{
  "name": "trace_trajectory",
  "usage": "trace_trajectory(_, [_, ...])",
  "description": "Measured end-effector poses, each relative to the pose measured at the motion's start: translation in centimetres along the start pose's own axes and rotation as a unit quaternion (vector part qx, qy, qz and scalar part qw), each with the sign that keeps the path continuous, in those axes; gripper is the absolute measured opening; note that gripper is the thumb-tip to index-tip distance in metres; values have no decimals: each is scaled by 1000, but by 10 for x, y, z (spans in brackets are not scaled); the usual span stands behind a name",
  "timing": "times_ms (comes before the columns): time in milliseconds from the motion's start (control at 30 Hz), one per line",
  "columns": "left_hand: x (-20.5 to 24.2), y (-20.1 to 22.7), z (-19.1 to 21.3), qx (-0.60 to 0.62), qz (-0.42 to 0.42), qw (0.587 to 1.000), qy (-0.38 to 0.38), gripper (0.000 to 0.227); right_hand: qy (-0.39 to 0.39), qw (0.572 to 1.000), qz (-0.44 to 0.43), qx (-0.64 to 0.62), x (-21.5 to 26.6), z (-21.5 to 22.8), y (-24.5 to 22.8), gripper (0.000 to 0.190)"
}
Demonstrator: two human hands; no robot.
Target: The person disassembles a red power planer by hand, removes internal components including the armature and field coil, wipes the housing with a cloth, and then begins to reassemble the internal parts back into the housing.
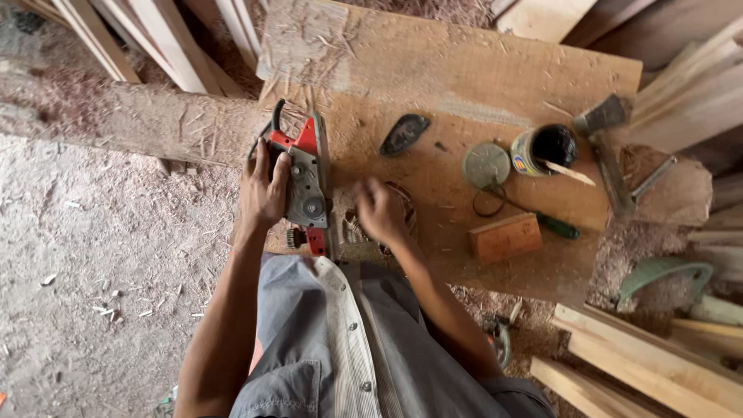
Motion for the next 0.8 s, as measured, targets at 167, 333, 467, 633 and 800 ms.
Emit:
trace_trajectory(167, [-1, -9, -5, -13, -45, 999, 10, 85, 321, 830, 345, 297, 61, 1, 16, 30])
trace_trajectory(333, [-17, -45, -15, 183, -75, 979, -46, 74, 447, 801, 270, 291, 73, 13, 44, 23])
trace_trajectory(467, [-30, -78, -15, 341, -67, 928, -131, 70, 469, 822, 266, 184, 78, -14, 54, 23])
trace_trajectory(633, [-36, -116, -6, 373, 56, 916, -135, 71, -114, 983, 106, -101, 65, -78, 56, 48])
trace_trajectory(800, [-34, -142, -4, 445, 70, 885, -117, 67, -141, 897, 237, -345, 70, -99, 30, 51])
Point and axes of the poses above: each hand's wrist, its own x-axis away from the middle knuckle, its own z-axis out of the back of the hand, y = z × x, the point moved 2 cm from there along -x, towards the middle knuckle, and after that the axes turned 8 degrees about x, right-handed, at the moved point
